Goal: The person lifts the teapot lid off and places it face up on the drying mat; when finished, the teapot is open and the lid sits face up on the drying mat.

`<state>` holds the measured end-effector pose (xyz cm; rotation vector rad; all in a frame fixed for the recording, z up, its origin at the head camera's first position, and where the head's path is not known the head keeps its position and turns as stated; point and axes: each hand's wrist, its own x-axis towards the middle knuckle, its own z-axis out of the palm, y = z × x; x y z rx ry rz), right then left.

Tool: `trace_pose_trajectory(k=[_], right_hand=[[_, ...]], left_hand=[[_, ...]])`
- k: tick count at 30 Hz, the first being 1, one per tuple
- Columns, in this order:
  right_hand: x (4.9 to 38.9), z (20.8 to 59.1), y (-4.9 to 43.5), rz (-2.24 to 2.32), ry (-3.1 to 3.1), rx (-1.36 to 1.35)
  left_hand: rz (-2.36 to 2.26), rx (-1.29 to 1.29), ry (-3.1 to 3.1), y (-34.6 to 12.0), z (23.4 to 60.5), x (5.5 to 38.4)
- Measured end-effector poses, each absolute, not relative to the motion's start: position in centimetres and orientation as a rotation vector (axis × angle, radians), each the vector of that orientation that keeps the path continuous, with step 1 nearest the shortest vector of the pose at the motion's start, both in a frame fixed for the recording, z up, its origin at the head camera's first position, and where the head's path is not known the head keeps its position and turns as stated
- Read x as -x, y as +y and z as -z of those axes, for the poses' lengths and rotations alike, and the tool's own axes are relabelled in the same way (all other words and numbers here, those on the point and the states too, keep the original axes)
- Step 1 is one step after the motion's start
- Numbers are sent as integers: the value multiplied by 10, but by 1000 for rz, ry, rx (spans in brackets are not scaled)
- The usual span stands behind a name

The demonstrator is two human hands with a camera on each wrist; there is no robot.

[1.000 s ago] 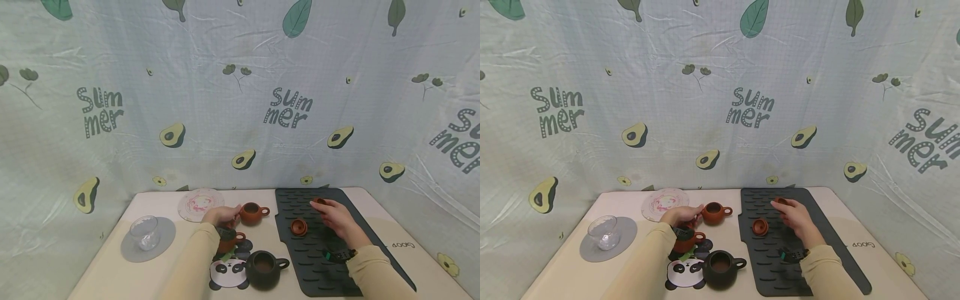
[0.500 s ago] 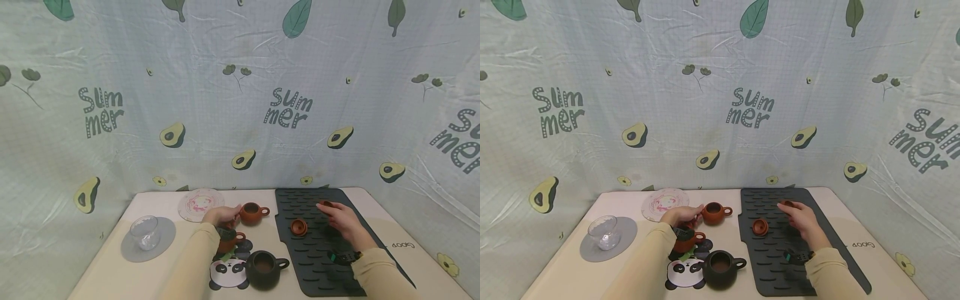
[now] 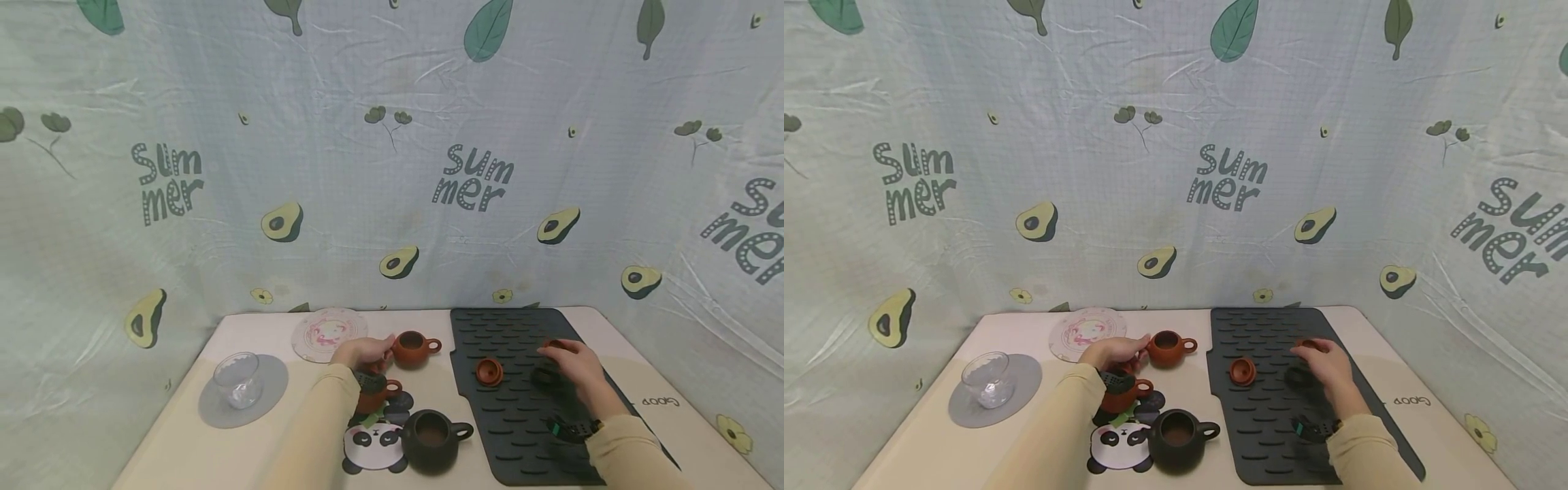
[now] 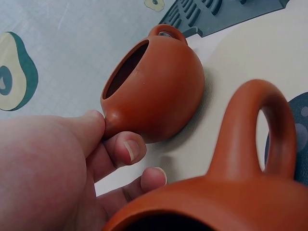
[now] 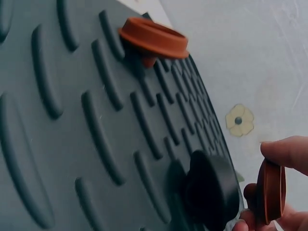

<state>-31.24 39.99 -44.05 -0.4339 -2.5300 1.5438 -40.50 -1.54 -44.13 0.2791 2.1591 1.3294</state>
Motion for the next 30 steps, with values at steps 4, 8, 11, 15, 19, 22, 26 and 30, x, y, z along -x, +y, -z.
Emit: trace_pose_trajectory(k=[4, 8, 11, 15, 19, 22, 26, 30], right_hand=[[309, 443, 407, -1551, -2494, 462], [306, 445, 411, -1546, -2466, 490], [304, 446, 413, -1516, -2471, 521], [301, 451, 417, -1423, -2487, 587], [299, 455, 422, -1244, -2519, 652], [296, 457, 427, -1077, -2560, 664], [293, 457, 434, -913, -2621, 635], [292, 456, 439, -885, -2672, 569]], left_hand=[[-1310, -275, 2184, -16, 441, 404], [-1335, -271, 2142, -16, 441, 405], [-1356, -283, 2100, -15, 442, 406], [-1351, -284, 2109, -15, 442, 406], [-1340, -265, 2147, -14, 441, 405], [-1333, -261, 2169, -13, 440, 404], [-1324, -270, 2181, -13, 440, 402], [-1335, -270, 2159, -13, 439, 401]])
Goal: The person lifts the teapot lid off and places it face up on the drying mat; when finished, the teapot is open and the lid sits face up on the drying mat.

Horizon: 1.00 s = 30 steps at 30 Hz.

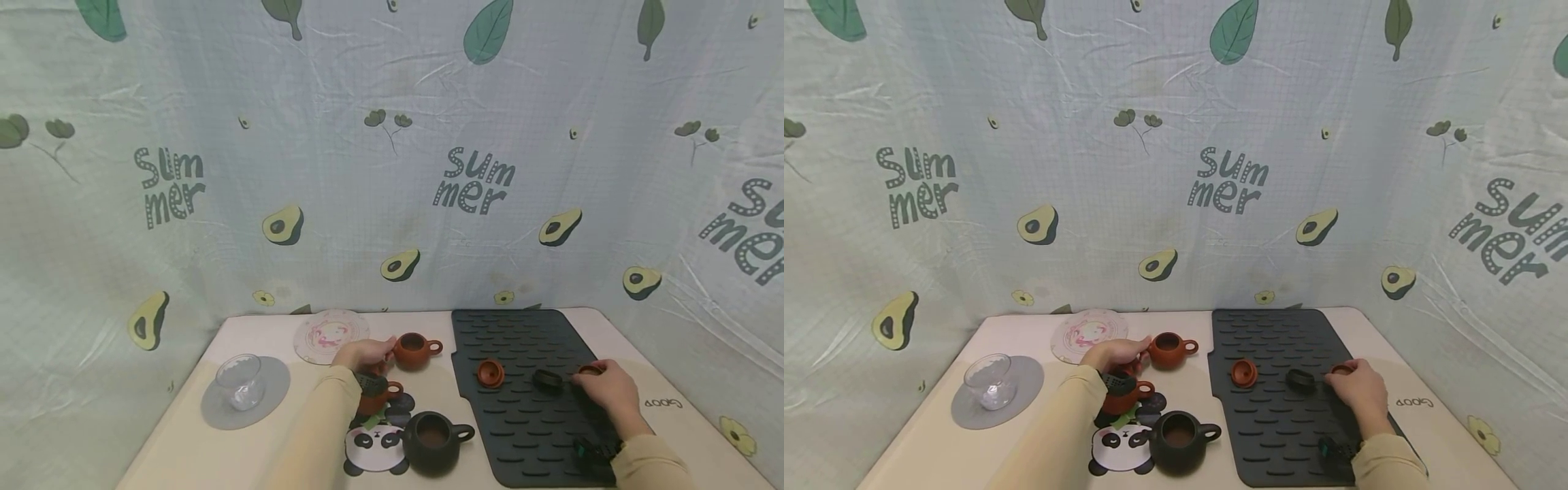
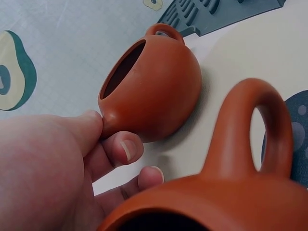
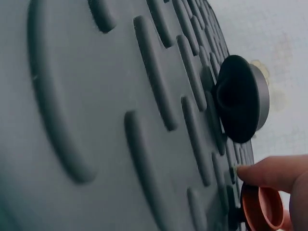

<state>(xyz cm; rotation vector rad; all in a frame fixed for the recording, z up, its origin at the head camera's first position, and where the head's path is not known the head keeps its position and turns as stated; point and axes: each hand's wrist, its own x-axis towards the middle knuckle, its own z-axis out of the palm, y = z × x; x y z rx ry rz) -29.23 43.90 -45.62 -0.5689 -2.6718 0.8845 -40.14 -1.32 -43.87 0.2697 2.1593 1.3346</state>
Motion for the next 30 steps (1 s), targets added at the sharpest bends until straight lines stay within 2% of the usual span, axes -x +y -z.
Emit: trace_pose_trajectory(k=[18, 25, 30], right_hand=[[281, 462, 444, -949, -2625, 582], [292, 452, 415, -890, -2416, 645], [308, 432, 371, -911, -2261, 491]], left_hand=[[-1298, -316, 2180, -13, 441, 410], [-1331, -255, 2171, -25, 445, 405], [-1211, -225, 2372, -35, 441, 402]])
